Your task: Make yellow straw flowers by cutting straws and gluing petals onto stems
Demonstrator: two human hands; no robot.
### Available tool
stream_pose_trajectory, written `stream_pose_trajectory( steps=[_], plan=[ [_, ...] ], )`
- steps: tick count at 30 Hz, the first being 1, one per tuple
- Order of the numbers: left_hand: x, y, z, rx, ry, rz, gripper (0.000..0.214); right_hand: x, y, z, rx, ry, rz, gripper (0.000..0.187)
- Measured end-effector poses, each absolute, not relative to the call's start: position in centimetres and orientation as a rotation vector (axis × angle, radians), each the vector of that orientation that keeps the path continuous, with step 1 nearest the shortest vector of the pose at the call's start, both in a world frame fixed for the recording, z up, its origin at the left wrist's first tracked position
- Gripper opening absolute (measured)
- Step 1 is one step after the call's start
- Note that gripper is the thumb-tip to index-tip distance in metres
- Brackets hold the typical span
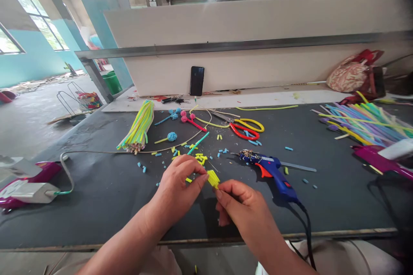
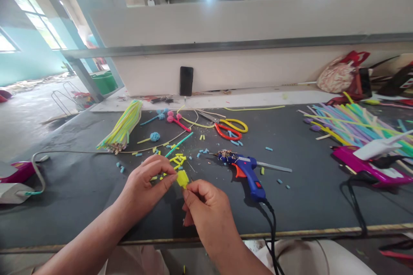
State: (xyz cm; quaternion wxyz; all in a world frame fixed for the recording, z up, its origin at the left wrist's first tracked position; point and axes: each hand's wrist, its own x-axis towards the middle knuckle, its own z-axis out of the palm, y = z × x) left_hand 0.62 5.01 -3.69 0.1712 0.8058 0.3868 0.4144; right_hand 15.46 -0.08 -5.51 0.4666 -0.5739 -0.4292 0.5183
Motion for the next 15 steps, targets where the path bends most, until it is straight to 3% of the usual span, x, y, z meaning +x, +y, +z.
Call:
stream_pose_trajectory(
  steps=[6, 15],
  plan=[
    [0.39, 4.65, -4.0, 2.393, 1.079, 1.238, 0.002, 15.44, -0.03, -4.98, -1.422, -1.047, 1.268, 0.021],
    [0.53, 4.58, -4.71, 2.605, 1.002, 1.289, 0.006, 15.43, -0.05, -4.9, -1.421, -1.069, 1.266, 0.024]
  ],
)
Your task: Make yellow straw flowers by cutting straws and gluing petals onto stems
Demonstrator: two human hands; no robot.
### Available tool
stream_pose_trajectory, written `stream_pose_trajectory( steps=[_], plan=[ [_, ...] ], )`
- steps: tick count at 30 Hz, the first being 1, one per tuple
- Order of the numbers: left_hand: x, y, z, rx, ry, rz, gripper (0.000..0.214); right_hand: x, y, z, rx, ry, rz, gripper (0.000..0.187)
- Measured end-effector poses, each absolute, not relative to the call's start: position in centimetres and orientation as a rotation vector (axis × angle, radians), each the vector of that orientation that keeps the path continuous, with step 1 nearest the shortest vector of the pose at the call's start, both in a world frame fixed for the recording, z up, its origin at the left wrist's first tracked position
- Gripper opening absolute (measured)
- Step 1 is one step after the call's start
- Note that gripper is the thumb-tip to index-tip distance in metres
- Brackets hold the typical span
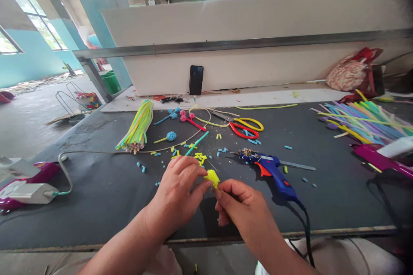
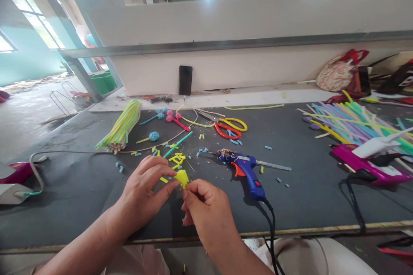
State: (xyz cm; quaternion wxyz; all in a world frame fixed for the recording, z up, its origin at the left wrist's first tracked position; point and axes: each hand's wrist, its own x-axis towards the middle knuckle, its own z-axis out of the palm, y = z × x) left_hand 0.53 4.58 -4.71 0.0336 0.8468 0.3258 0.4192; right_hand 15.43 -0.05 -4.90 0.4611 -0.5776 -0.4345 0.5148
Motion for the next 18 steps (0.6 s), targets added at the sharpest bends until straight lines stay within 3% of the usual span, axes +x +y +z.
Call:
stream_pose_trajectory(
  steps=[5, 9, 13, 18],
  plan=[
    [0.2, 4.7, -4.0, 2.484, 1.035, 1.282, 0.009, 15.5, 0.0, -4.9, -1.442, -1.011, 1.272, 0.023],
    [-1.6, 5.7, -2.8, 2.197, 1.352, 1.267, 0.007, 16.2, 0.2, -4.8, -1.464, -1.03, 1.222, 0.024],
    [-2.8, 7.0, -1.8, 2.237, 1.586, 0.967, 0.009, 17.2, 0.4, -4.8, -1.509, -1.118, 1.08, 0.024],
    [-0.7, 8.0, -2.2, 2.615, 1.358, 0.47, 0.015, 17.9, 0.0, -5.9, -1.586, -1.508, 0.587, 0.021]
  ],
)
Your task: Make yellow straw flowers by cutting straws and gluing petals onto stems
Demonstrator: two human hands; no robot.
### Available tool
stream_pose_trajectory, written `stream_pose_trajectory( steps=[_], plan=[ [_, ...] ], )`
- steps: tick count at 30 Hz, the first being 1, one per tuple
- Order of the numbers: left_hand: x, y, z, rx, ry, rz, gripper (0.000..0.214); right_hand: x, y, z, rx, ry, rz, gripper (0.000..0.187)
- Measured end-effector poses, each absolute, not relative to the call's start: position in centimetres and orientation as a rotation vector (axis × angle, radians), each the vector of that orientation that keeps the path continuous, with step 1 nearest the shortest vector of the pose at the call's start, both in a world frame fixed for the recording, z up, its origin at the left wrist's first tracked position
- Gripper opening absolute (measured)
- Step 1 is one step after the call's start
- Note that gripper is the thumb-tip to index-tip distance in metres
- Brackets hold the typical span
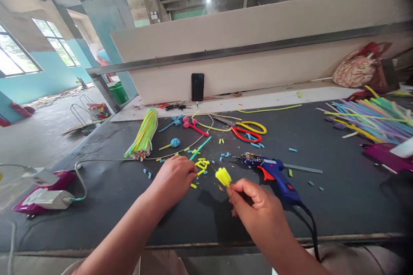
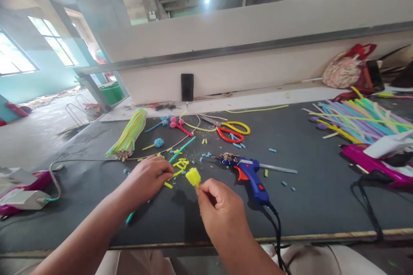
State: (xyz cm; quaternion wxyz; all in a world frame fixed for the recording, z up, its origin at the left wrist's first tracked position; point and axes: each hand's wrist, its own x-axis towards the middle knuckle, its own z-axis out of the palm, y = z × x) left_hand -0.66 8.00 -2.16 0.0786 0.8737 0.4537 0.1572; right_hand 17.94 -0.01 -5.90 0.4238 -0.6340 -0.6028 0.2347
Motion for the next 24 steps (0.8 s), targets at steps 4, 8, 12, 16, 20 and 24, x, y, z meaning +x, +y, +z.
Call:
stream_pose_trajectory(
  steps=[4, 8, 12, 16, 20, 24],
  plan=[
    [1.3, 9.0, -3.6, 2.695, 1.39, 0.34, 0.014, 17.9, -0.5, -7.0, -1.49, -1.737, 0.276, 0.022],
    [1.6, 9.5, -4.4, 2.669, 1.407, 0.387, 0.013, 17.8, -0.8, -7.4, -1.447, -1.868, 0.133, 0.023],
    [0.9, 9.2, -3.9, 2.608, 1.426, 0.485, 0.016, 17.7, -1.0, -7.6, -1.421, -1.911, 0.05, 0.024],
    [-0.3, 9.1, -3.3, 2.366, 1.383, 0.694, 0.013, 17.6, -1.1, -7.6, -1.404, -1.953, 0.058, 0.022],
    [-1.1, 9.0, -3.1, 1.91, 1.138, 0.855, 0.011, 17.4, -1.1, -7.6, -1.404, -2.002, 0.006, 0.02],
    [-0.9, 7.9, -2.4, 1.628, 1.001, 0.884, 0.007, 17.4, -1.2, -8.0, -1.369, -2.039, -0.05, 0.019]
  ],
)
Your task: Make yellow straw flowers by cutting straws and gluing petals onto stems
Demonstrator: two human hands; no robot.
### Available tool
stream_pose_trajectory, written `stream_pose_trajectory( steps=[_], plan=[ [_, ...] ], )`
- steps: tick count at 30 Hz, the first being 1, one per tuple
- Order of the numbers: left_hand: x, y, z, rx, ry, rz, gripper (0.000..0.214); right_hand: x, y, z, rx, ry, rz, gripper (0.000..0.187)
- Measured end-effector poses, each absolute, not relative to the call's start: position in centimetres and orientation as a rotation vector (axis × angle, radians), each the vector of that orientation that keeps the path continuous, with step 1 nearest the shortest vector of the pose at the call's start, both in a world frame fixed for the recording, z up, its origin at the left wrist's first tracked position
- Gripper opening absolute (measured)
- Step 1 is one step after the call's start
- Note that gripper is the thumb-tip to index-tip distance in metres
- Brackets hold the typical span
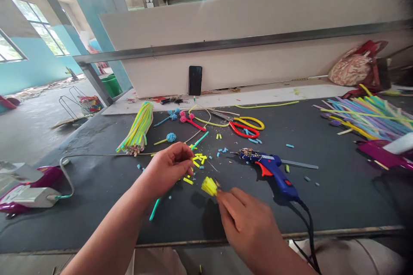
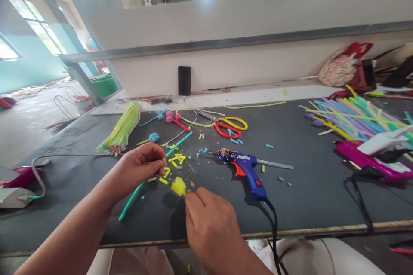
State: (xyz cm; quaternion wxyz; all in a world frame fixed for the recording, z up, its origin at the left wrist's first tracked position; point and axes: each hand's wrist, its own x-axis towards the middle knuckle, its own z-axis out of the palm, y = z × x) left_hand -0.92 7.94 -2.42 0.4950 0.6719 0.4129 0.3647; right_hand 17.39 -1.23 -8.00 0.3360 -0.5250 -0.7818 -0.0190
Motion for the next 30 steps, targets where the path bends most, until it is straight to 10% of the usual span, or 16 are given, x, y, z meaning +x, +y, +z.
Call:
stream_pose_trajectory(
  steps=[30],
  plan=[
    [1.6, 2.9, -4.0, 2.055, 1.393, 1.182, 0.007, 17.3, -1.6, -8.0, -1.335, -2.103, -0.123, 0.018]
  ],
)
